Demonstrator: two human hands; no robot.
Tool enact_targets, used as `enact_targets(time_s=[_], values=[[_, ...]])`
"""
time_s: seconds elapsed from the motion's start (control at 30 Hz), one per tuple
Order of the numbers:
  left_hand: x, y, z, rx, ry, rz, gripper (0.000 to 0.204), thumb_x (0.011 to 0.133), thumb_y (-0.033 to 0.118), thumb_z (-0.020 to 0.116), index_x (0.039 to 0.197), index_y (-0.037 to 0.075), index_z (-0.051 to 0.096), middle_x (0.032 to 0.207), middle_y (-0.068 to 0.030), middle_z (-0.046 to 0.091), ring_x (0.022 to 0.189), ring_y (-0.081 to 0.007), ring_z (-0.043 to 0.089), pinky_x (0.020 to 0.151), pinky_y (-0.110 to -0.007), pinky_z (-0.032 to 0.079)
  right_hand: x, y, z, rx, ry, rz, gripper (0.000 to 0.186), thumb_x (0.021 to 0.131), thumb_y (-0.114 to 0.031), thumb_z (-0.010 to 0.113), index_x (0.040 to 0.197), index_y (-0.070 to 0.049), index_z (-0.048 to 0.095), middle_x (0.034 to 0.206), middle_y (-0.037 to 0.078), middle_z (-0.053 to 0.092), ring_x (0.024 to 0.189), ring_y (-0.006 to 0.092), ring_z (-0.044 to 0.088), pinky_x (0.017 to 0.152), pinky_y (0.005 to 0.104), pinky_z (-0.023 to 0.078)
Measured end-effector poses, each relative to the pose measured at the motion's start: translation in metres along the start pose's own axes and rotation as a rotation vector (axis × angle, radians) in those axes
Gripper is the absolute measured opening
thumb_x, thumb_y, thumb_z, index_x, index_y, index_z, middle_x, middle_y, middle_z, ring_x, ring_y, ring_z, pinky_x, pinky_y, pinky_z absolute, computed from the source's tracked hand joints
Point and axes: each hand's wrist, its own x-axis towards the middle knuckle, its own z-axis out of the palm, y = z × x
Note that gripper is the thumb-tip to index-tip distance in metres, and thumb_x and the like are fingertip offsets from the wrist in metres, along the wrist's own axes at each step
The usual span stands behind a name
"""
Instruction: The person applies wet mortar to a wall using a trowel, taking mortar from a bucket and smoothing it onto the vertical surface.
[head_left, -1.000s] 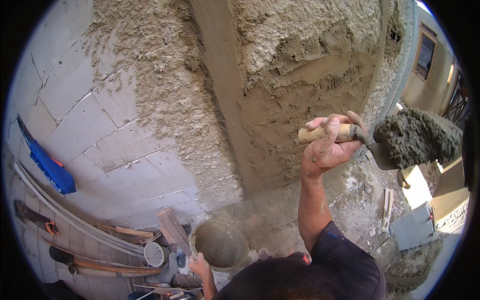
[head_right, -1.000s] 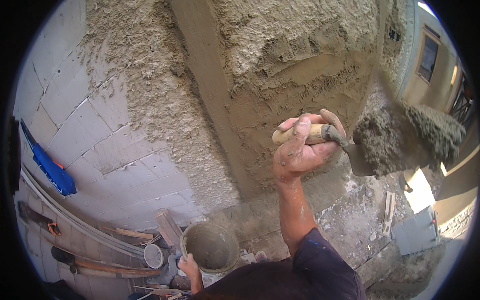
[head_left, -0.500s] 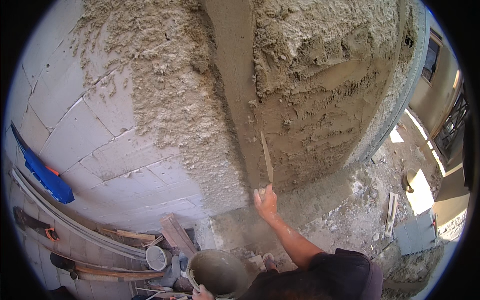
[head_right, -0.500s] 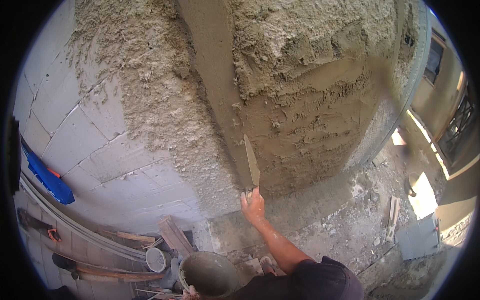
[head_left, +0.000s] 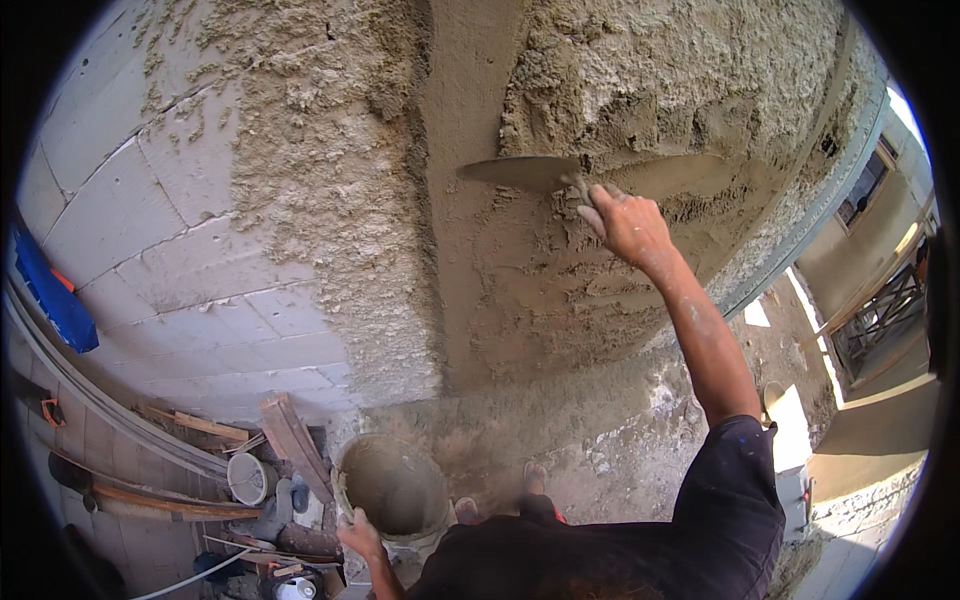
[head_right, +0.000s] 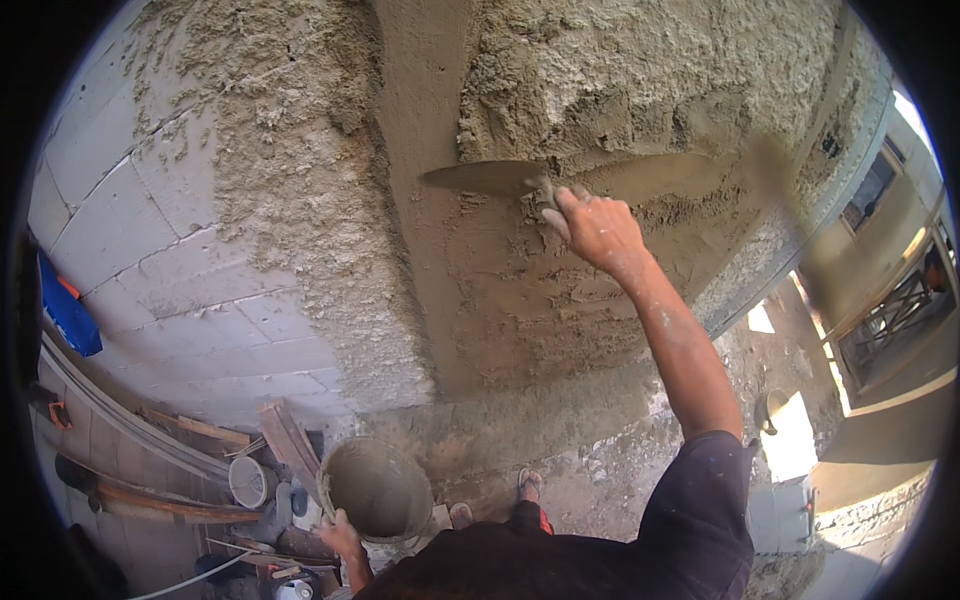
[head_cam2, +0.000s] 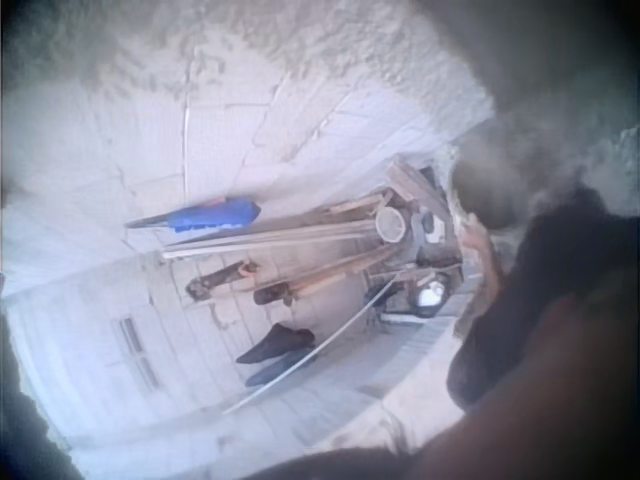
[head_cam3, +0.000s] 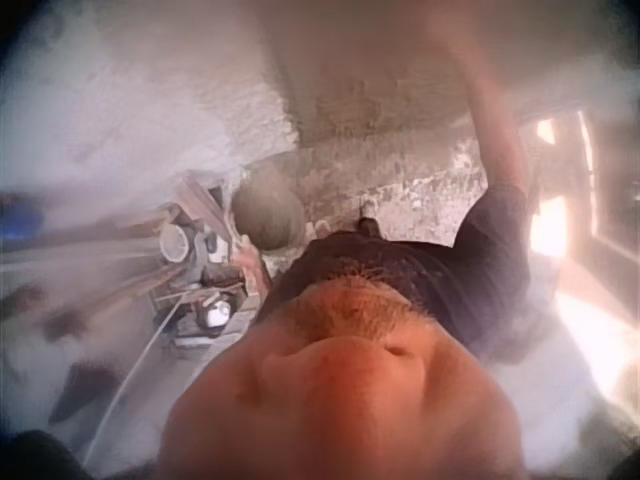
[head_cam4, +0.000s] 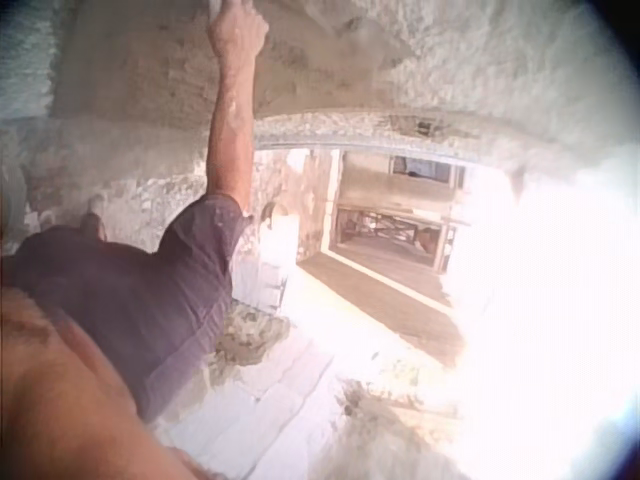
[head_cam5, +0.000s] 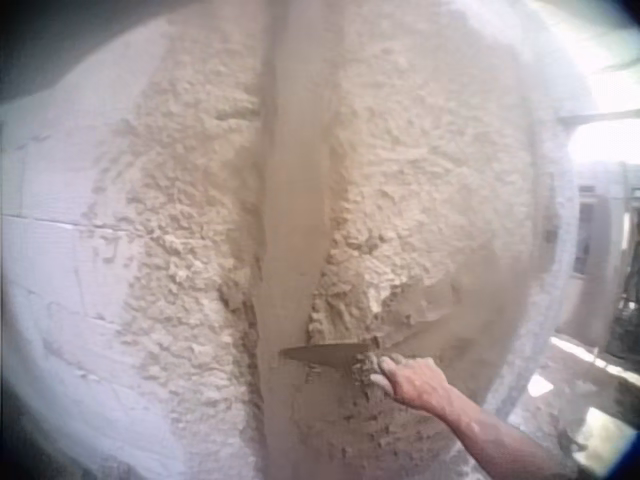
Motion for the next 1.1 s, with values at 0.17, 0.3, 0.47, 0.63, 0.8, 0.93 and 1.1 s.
enact_targets(time_s=[0.17, 0.3, 0.47, 0.63, 0.8, 0.93, 1.1], values=[[-0.014, 0.004, 0.041, -0.177, 0.06, -0.033, 0.014, 0.077, 0.005, 0.06, 0.07, -0.007, 0.055, 0.063, -0.0018, 0.052, 0.058, -0.0126, 0.045, 0.052, -0.037, 0.037, 0.032, 0.039, -0.067, 0.139, 0.179, 0.023, 0.039, 0.099, -0.042, 0.046, 0.094, -0.004, 0.054, 0.072, 0.017, 0.061, 0.071, 0.0388, 0.061, 0.062, 0.0482, 0.046], [-0.032, 0.013, 0.062, -0.132, 0.047, -0.067, 0.013, 0.077, 0.004, 0.061, 0.07, -0.005, 0.055, 0.065, -0.0012, 0.052, 0.058, -0.0105, 0.045, 0.05, -0.033, 0.036, 0.028, 0.02, -0.044, 1.094, -0.107, 0.21, 0.043, 0.101, -0.043, 0.043, 0.086, -0.003, 0.054, 0.057, 0.002, 0.049, 0.048, 0.0145, 0.049, 0.046, 0.0315, 0.04], [-0.079, 0.048, 0.086, -0.204, 0.027, -0.101, 0.009, 0.079, 0.003, 0.059, 0.072, -0.003, 0.056, 0.065, 0.0001, 0.052, 0.057, -0.0081, 0.043, 0.049, -0.029, 0.035, -0.021, -0.014, 0.085, 1.079, -0.1, 0.142, 0.041, 0.101, -0.036, 0.044, 0.088, 0.002, 0.051, 0.061, 0.018, 0.051, 0.059, 0.0302, 0.055, 0.062, 0.0443, 0.044], [-0.101, 0.04, 0.083, -0.19, 0.076, -0.072, 0.007, 0.08, 0.002, 0.058, 0.079, -0.005, 0.058, 0.069, -0.0022, 0.056, 0.058, -0.0107, 0.048, 0.052, -0.03, 0.041, -0.054, 0.001, 0.156, 0.723, -0.159, 0.053, 0.038, 0.098, -0.036, 0.048, 0.097, 0.002, 0.053, 0.077, 0.03, 0.061, 0.079, 0.0502, 0.059, 0.067, 0.0539, 0.045], [-0.129, 0.039, 0.085, -0.177, 0.102, -0.172, 0.008, 0.078, 0.002, 0.057, 0.078, -0.006, 0.06, 0.071, -0.0045, 0.059, 0.063, -0.0118, 0.052, 0.057, -0.03, 0.044, -0.12, 0.037, 0.155, 0.317, -0.379, -0.004, 0.037, 0.097, -0.038, 0.05, 0.099, -0.001, 0.054, 0.073, 0.023, 0.064, 0.072, 0.0437, 0.063, 0.063, 0.0534, 0.049], [-0.136, 0.042, 0.081, 0.015, 0.056, -0.25, 0.01, 0.077, 0.004, 0.058, 0.077, -0.006, 0.059, 0.07, -0.0052, 0.058, 0.063, -0.0123, 0.052, 0.058, -0.032, 0.044, -0.083, 0.028, 0.1, 0.281, -0.197, -0.154, 0.037, 0.096, -0.042, 0.049, 0.1, -0.005, 0.054, 0.078, 0.02, 0.065, 0.071, 0.0409, 0.065, 0.062, 0.0522, 0.051], [-0.115, 0.009, 0.085, 0.109, 0.067, -0.097, 0.015, 0.076, 0.006, 0.06, 0.077, -0.009, 0.059, 0.067, -0.0074, 0.059, 0.06, -0.0149, 0.051, 0.055, -0.037, 0.043, 0.038, -0.004, -0.017, 0.353, 0.131, -0.05, 0.041, 0.098, -0.043, 0.046, 0.098, -0.003, 0.056, 0.076, 0.02, 0.065, 0.071, 0.0396, 0.065, 0.064, 0.0502, 0.05]])
